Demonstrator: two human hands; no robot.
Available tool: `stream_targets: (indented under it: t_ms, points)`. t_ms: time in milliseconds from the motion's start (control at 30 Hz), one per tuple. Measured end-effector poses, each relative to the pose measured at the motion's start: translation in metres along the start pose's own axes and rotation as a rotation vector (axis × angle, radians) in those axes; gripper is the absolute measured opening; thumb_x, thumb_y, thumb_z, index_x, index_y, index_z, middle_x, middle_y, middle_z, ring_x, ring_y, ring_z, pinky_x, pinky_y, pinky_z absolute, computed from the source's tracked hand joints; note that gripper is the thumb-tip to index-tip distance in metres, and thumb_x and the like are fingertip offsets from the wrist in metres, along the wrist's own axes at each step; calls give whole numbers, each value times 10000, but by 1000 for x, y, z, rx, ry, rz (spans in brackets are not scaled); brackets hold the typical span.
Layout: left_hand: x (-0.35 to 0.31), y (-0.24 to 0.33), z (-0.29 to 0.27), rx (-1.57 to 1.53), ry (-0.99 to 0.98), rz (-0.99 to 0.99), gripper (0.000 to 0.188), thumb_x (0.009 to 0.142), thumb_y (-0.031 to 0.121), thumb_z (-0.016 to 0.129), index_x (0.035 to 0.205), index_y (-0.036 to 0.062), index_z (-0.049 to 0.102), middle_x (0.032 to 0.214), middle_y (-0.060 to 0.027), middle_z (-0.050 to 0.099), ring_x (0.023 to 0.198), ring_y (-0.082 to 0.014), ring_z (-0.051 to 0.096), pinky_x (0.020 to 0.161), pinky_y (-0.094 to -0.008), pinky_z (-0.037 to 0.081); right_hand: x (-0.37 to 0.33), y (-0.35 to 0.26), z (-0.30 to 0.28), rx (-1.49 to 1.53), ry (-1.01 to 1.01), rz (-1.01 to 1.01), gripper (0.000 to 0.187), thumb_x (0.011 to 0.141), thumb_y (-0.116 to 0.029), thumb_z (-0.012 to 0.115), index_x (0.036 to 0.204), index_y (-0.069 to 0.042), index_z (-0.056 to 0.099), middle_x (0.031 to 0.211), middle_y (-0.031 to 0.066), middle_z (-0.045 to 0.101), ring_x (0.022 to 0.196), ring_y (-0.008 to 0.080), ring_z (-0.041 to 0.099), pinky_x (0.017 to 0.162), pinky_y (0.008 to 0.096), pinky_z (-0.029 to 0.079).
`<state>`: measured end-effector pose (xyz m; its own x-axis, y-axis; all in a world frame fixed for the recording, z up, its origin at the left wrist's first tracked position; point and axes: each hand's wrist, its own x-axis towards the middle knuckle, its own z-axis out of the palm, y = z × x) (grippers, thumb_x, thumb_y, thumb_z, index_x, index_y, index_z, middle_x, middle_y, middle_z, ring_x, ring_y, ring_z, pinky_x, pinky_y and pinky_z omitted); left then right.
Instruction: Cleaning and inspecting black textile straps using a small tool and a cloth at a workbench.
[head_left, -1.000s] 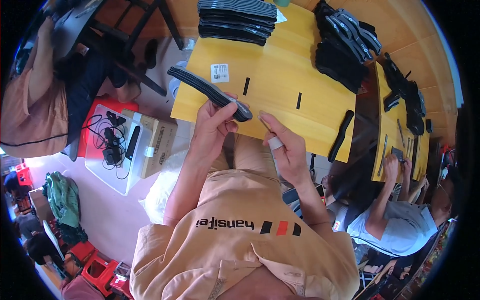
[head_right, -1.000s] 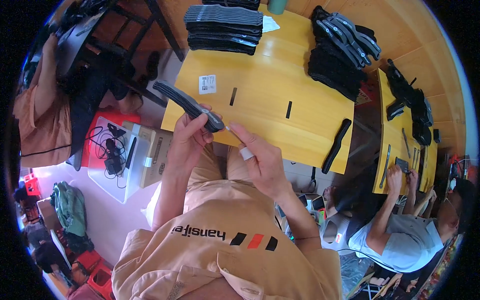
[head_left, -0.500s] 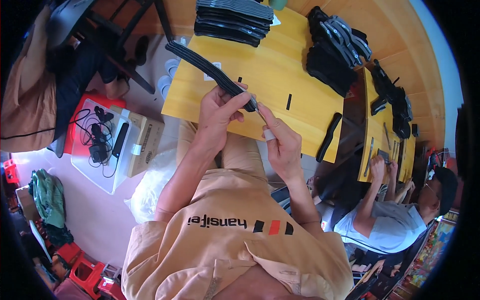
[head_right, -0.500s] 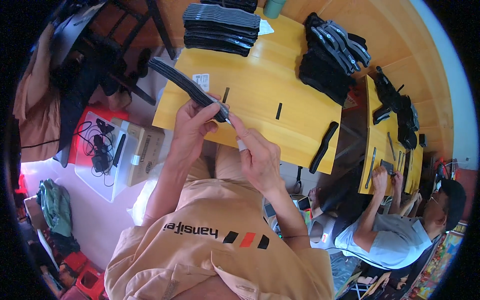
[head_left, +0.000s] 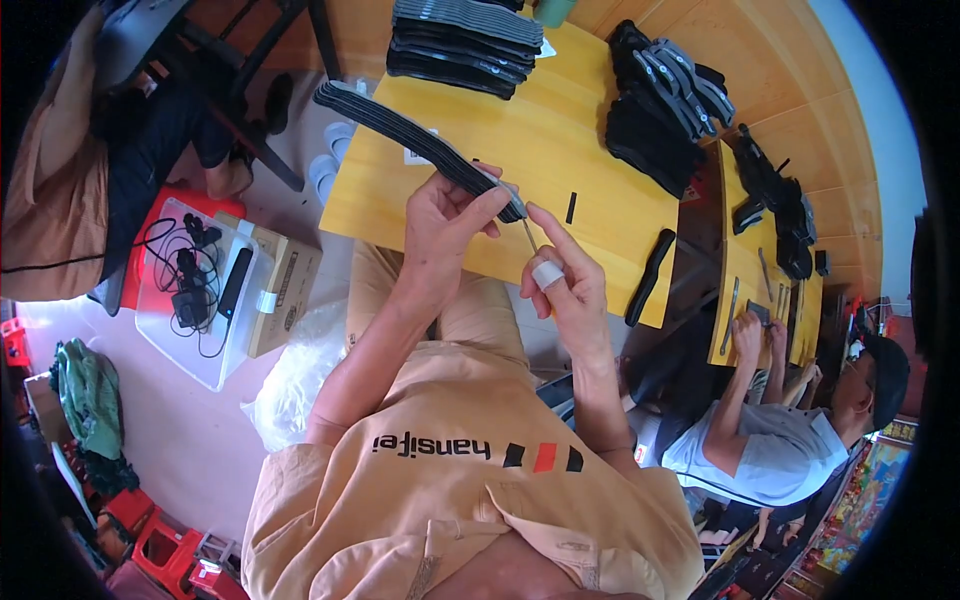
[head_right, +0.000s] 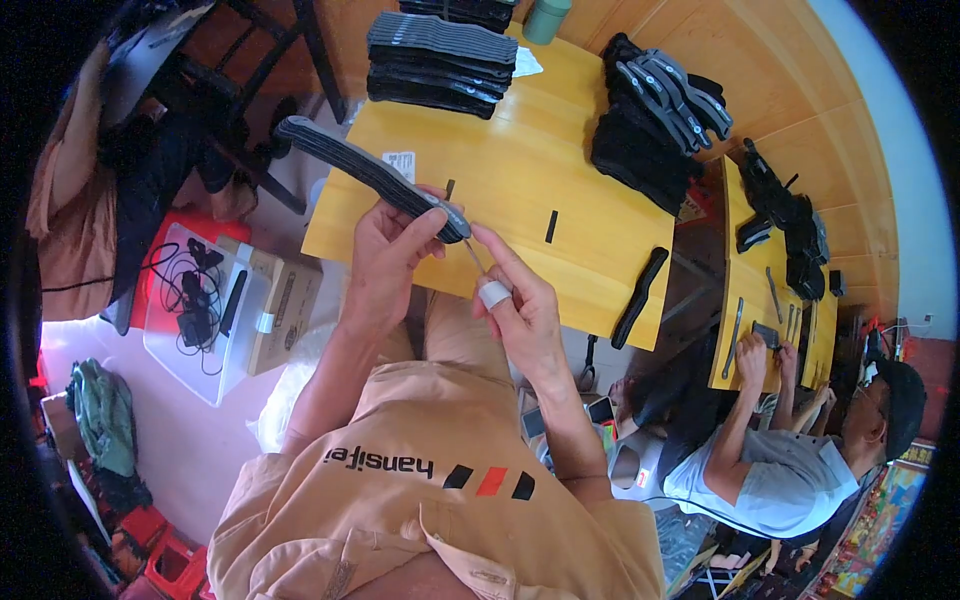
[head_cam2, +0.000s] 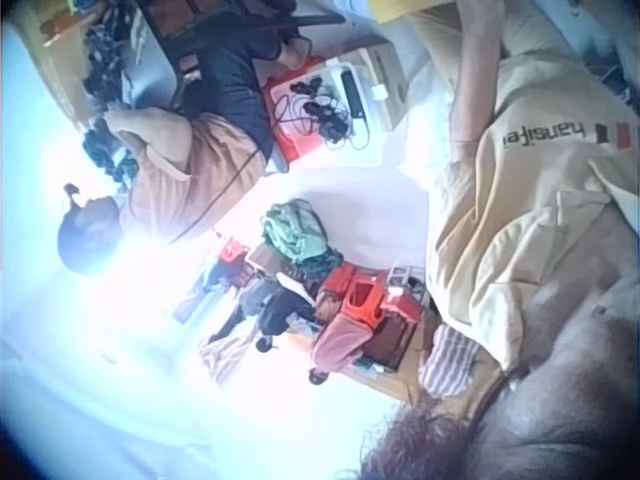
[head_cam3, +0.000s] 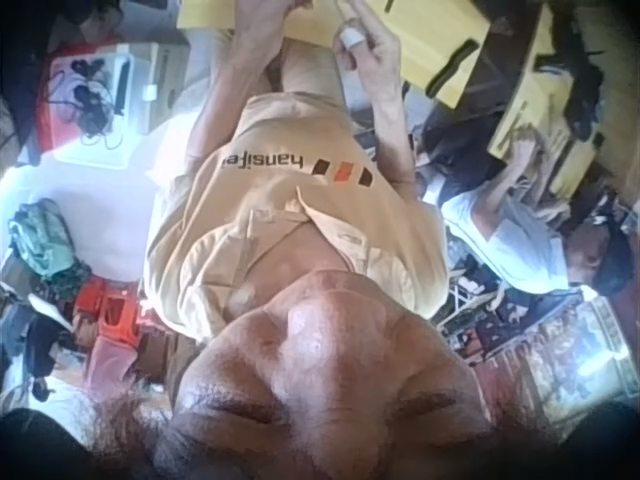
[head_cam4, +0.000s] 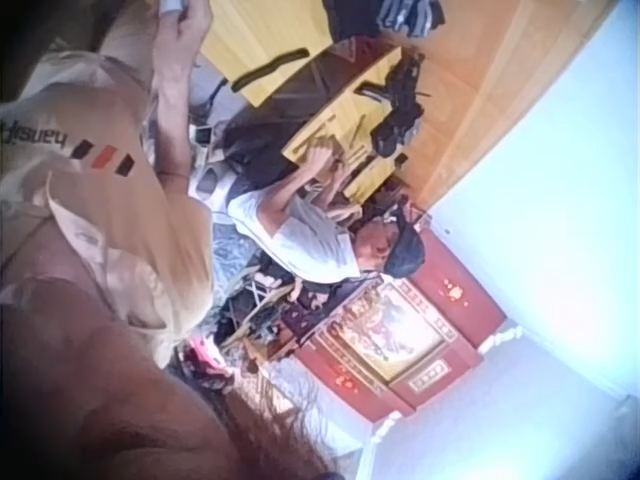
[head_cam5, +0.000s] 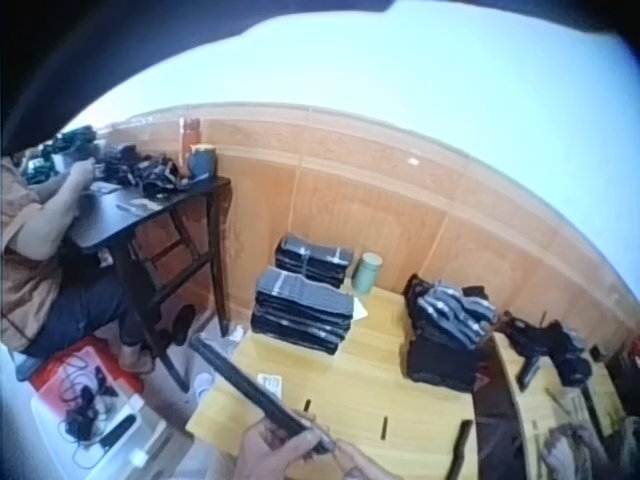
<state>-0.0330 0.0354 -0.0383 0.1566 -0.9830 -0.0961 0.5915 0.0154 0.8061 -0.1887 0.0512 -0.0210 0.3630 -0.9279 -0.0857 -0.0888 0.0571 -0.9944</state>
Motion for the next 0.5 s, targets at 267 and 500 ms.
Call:
stream_targets:
  t_ms: [267,500]
  points:
    - [-3,-1,2,62,-29,60,280,777,101,661,1011,12,536,891,-64,631,758,-75,579,610,-189,461,-1,-1,0,83,-4,59,479,839,-22,412,1316,-48,386,612,29,516,431,34,390,400,149,291]
    - [-4,-6,6,115,-63,101,316,758,32,662,1035,2,512,939,-79,618,822,-104,586,718,-217,474,-2,3,-2,190,7,78,488,833,-8,390,1318,-56,388,618,32,510,425,36,380,398,149,292]
